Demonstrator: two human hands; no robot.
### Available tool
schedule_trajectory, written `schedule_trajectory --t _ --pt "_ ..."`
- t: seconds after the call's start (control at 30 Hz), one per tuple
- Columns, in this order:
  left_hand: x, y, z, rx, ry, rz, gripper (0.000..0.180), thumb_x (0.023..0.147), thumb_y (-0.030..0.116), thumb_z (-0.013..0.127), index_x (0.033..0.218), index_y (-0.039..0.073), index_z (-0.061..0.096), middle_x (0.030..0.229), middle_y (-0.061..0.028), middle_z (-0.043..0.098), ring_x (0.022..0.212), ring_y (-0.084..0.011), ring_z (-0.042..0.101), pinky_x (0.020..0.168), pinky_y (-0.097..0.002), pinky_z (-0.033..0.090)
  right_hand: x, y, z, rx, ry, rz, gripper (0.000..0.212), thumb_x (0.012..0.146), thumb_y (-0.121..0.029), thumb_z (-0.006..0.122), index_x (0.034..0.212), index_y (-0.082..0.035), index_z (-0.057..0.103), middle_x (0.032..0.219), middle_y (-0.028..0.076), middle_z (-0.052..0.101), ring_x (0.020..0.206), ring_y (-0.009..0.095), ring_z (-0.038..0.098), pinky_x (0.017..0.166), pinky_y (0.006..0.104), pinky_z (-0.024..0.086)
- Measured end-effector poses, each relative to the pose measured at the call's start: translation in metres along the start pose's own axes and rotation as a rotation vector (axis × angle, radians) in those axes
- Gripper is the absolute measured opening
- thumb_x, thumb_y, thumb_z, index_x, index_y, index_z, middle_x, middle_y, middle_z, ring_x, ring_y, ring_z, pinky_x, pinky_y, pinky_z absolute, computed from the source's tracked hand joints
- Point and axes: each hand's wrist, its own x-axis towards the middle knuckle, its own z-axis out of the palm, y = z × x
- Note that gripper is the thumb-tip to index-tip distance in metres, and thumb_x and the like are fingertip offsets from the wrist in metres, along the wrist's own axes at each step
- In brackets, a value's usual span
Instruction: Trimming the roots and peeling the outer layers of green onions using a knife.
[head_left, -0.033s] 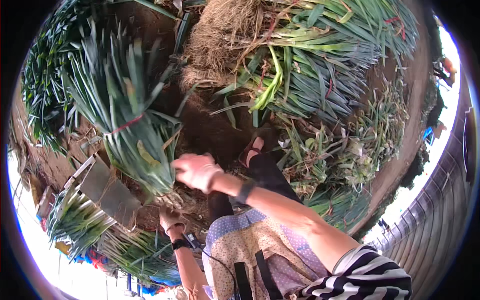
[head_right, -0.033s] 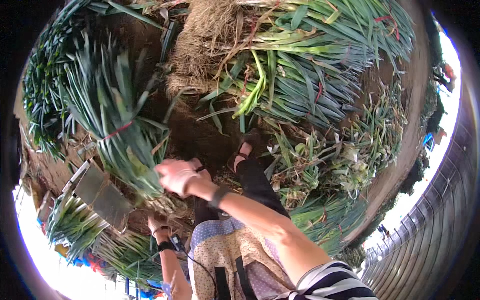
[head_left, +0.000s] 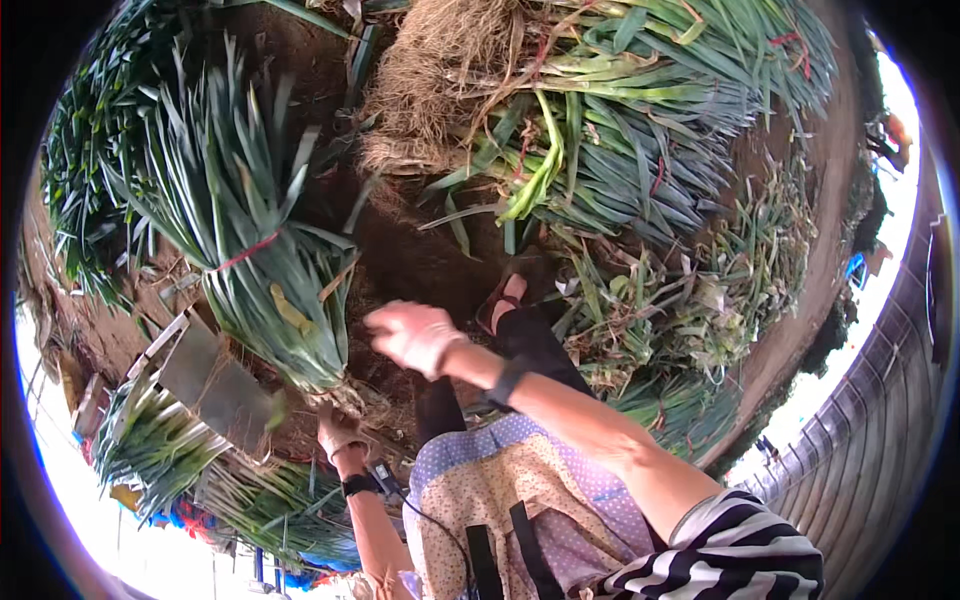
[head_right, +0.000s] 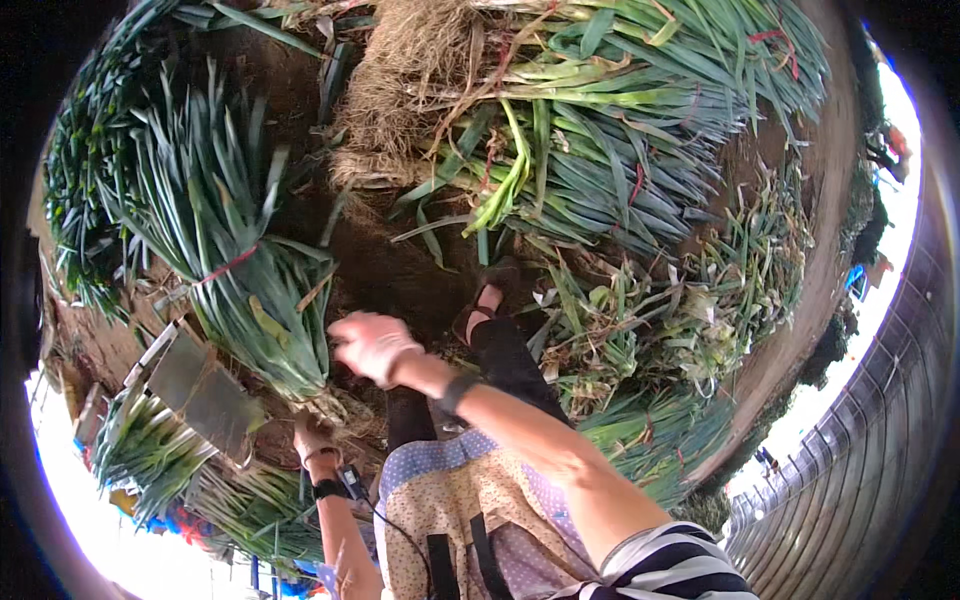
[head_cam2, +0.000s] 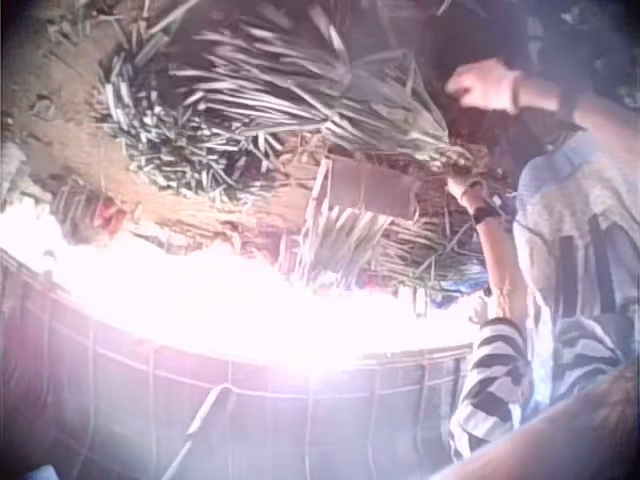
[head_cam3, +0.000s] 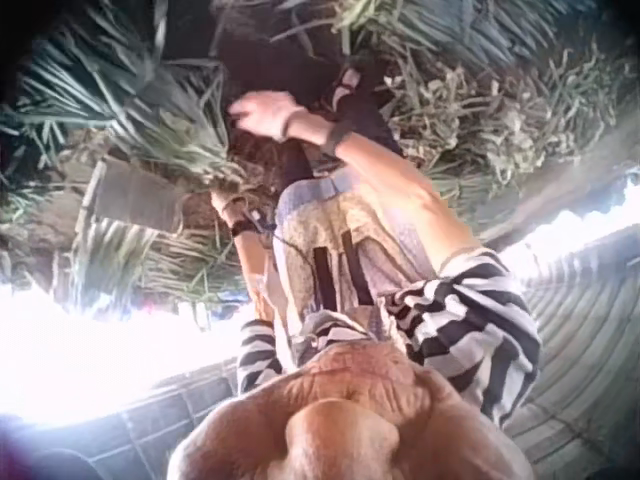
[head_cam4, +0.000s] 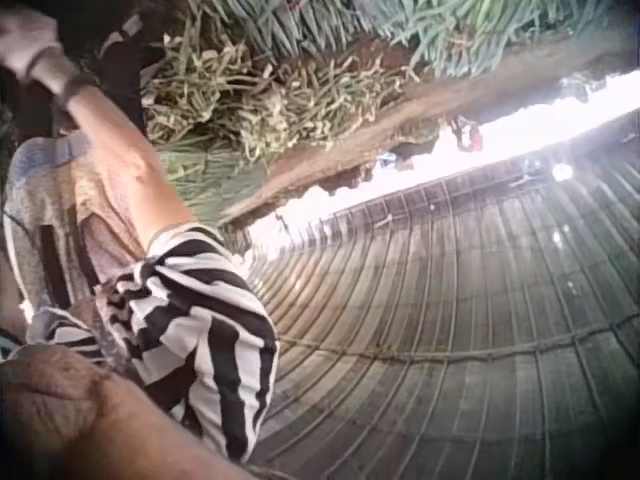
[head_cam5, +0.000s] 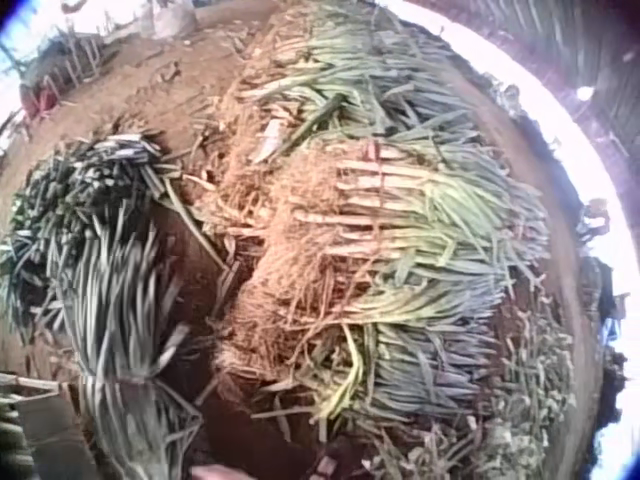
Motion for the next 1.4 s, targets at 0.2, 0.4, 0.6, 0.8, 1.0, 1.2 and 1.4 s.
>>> schedule_trajectory --t 0.2,0.4,0.6,0.8,1.0,1.2,1.4 --pt "-0.044 0.028 0.166 0.288 -0.230 0.077 0.025 0.083 0.026 0.057 0.100 0.007 0.061 0.081 -0.0026 0.061 0.051 -0.0109 0.051 0.045 -0.0226 0.040 -0.059 0.134 -0.116 -0.272 0.247 0.505 0.023 0.073 -0.026 0.051 0.089 -0.013 0.059 0.090 0.012 0.061 0.085 0.031 0.059 0.073 0.0410 0.048" --pt "-0.084 0.012 0.300 0.490 -0.614 0.213 0.037 0.083 0.021 0.060 0.117 0.009 0.055 0.096 -0.0001 0.060 0.053 -0.0071 0.050 0.046 -0.0196 0.040 -0.120 0.268 -0.210 -0.317 0.539 0.935 0.037 0.074 -0.034 0.054 0.109 -0.021 0.059 0.106 0.013 0.059 0.097 0.031 0.057 0.082 0.0393 0.046" --pt "-0.103 -0.009 0.393 0.536 -0.728 0.267 0.043 0.082 0.016 0.060 0.123 0.011 0.049 0.099 0.0009 0.059 0.059 -0.0050 0.049 0.049 -0.0189 0.040 -0.133 0.356 -0.278 -0.154 0.814 0.874 0.037 0.071 -0.030 0.055 0.106 -0.019 0.059 0.098 0.015 0.061 0.091 0.035 0.057 0.077 0.0413 0.046" --pt "-0.108 -0.040 0.462 0.606 -0.886 0.317 0.056 0.079 0.006 0.060 0.131 0.008 0.038 0.109 -0.0087 0.057 0.077 -0.0105 0.057 0.055 -0.0191 0.045 -0.108 0.400 -0.336 -0.136 1.021 0.696 0.040 0.074 -0.035 0.052 0.107 -0.012 0.056 0.100 0.019 0.059 0.094 0.037 0.056 0.077 0.0433 0.044" --pt "-0.096 -0.062 0.483 0.602 -0.739 0.625 0.051 0.077 0.009 0.063 0.124 0.004 0.042 0.123 -0.0103 0.046 0.105 -0.0184 0.049 0.090 -0.0279 0.038 -0.057 0.381 -0.320 -0.161 0.995 0.736 0.060 0.072 -0.041 0.054 0.121 -0.008 0.042 0.104 0.024 0.057 0.098 0.041 0.052 0.079 0.0431 0.041" --pt "-0.085 -0.080 0.494 0.701 -0.675 0.521 0.059 0.078 0.015 0.063 0.130 0.009 0.037 0.087 -0.0009 0.059 0.061 -0.0101 0.047 0.049 -0.0234 0.037 -0.051 0.363 -0.306 0.473 1.163 0.553 0.044 0.077 -0.031 0.053 0.114 -0.006 0.049 0.093 0.023 0.060 0.083 0.041 0.056 0.072 0.0430 0.042" --pt "-0.067 -0.054 0.526 1.892 -0.625 0.804 0.051 0.080 0.006 0.053 0.128 0.015 0.040 0.131 0.0017 0.043 0.116 -0.0170 0.046 0.097 -0.0257 0.038 -0.078 0.323 -0.287 0.628 1.171 0.506 0.036 0.082 -0.029 0.050 0.100 0.000 0.059 0.085 0.017 0.062 0.071 0.027 0.054 0.068 0.0357 0.041"
